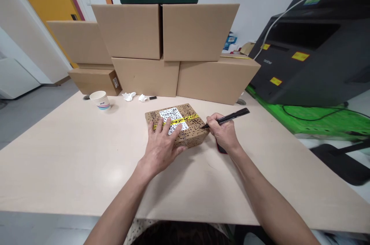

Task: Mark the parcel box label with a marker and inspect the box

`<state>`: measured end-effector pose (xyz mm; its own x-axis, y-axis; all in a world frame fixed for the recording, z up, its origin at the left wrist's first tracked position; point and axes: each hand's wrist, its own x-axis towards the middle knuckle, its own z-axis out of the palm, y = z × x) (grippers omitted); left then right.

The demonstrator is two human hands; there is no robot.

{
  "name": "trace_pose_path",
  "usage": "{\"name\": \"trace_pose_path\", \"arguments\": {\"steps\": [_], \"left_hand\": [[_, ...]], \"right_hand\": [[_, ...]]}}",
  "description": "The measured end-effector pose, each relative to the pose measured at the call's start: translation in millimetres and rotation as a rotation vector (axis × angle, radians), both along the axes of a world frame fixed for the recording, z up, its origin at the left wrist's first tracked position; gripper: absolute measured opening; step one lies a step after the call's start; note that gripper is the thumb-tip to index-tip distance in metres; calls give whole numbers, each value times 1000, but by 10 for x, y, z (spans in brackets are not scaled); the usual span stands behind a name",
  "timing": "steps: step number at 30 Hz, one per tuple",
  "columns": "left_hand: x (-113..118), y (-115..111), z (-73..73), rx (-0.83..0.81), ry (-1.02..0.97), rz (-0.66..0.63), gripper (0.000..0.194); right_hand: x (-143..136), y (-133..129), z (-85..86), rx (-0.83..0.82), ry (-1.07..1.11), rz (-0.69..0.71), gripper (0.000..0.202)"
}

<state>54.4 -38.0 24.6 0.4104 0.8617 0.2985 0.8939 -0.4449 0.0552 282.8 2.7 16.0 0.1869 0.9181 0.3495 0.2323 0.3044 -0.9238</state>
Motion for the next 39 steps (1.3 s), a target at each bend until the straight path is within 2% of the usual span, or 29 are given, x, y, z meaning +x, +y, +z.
{"name": "trace_pose_path", "arguments": {"steps": [5,10,16,21,26,31,36,39], "left_hand": [[2,-8,14,-7,21,-5,65],[2,-13,25,-4,21,-1,65],[6,-15,41,-20,33,5,66],[11,-13,53,-37,47,10,66],[9,-15,56,-35,49,7,66],[5,-14,43,-23,56,5,66],[5,-13,31,-8,39,4,68],[3,-12,27,-6,39,-4,67]], "right_hand": [[15,-24,15,11,-43,29,25],[-13,-42,18,20,12,4,32],[-14,-68,33,31,-71,88,28],[-87,-124,77,52,-56,47,32],[-152,-153,102,35,-144,72,29],[-160,-133,102,64,-59,40,34],[-173,-140,130,74,-200,68,29],[-190,-121,132,75,-181,61,29]]}}
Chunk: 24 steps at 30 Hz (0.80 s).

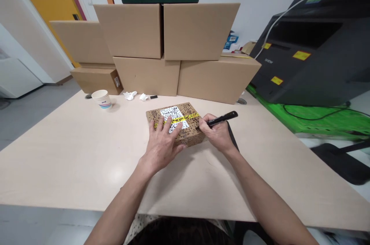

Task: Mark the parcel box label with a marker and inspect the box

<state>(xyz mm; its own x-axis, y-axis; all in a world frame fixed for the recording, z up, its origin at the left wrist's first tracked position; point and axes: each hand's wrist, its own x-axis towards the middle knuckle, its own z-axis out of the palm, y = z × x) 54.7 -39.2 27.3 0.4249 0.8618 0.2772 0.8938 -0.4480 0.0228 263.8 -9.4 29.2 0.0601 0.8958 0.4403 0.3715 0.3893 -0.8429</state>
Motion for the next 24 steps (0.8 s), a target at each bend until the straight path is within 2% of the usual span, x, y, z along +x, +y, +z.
{"name": "trace_pose_path", "arguments": {"steps": [4,9,14,18,24], "left_hand": [[-2,0,-4,9,-1,-10,67],[-2,-4,-20,21,-3,-15,67],[-1,8,-41,26,-34,-24,69],[-1,15,-45,19,-55,-25,70],[-1,4,-16,13,-50,-24,68]], "right_hand": [[-17,46,-15,40,87,-23,33],[-4,68,-4,28,-76,56,28],[12,72,-6,16,20,66,33],[-2,73,-17,25,-54,84,30],[14,51,3,7,87,90,32]]}}
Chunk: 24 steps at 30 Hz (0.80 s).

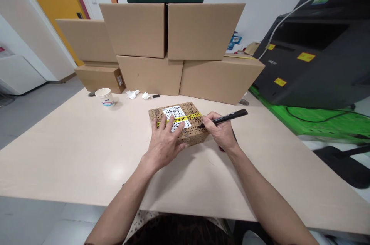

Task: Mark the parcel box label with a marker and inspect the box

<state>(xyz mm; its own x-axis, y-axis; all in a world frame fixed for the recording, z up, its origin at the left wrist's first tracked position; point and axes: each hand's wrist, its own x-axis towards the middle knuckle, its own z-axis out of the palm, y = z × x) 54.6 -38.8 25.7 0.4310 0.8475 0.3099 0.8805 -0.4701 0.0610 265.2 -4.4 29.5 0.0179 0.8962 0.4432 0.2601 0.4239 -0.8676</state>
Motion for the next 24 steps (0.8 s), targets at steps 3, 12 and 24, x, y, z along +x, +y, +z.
{"name": "trace_pose_path", "arguments": {"steps": [3,12,24], "left_hand": [[3,-3,18,-3,5,2,67],[-2,1,10,-10,29,6,68],[-18,20,3,-11,-7,-6,68]], "right_hand": [[12,-23,-14,-14,-43,23,30],[49,-49,-17,-25,-96,58,30],[389,164,-213,62,50,-287,36]]}}
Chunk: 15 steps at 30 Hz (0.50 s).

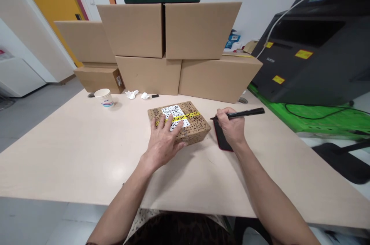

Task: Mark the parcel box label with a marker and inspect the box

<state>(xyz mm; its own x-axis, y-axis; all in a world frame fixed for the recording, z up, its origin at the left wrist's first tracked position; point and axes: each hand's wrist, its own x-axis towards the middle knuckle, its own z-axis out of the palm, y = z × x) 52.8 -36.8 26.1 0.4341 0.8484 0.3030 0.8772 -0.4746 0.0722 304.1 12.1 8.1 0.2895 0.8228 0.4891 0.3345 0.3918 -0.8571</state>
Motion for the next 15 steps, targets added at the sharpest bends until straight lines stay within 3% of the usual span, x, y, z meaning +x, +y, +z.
{"name": "trace_pose_path", "arguments": {"steps": [2,4,6,9,12,15], "left_hand": [[-14,5,-27,13,-29,-6,67],[-47,10,-65,22,-78,-21,65],[-99,19,-109,33,-168,-54,63],[-182,51,-171,69,-414,-97,61],[-226,106,-207,104,-733,-54,65],[-244,185,-225,35,-1037,92,74]], "right_hand": [[115,85,-113,-55,-119,-113,35],[187,137,-230,-147,-347,-137,27],[210,153,-329,-240,-617,-81,14],[182,143,-425,-334,-952,73,31],[148,145,-476,-345,-1046,162,38],[144,177,-506,-322,-996,177,38]]}}
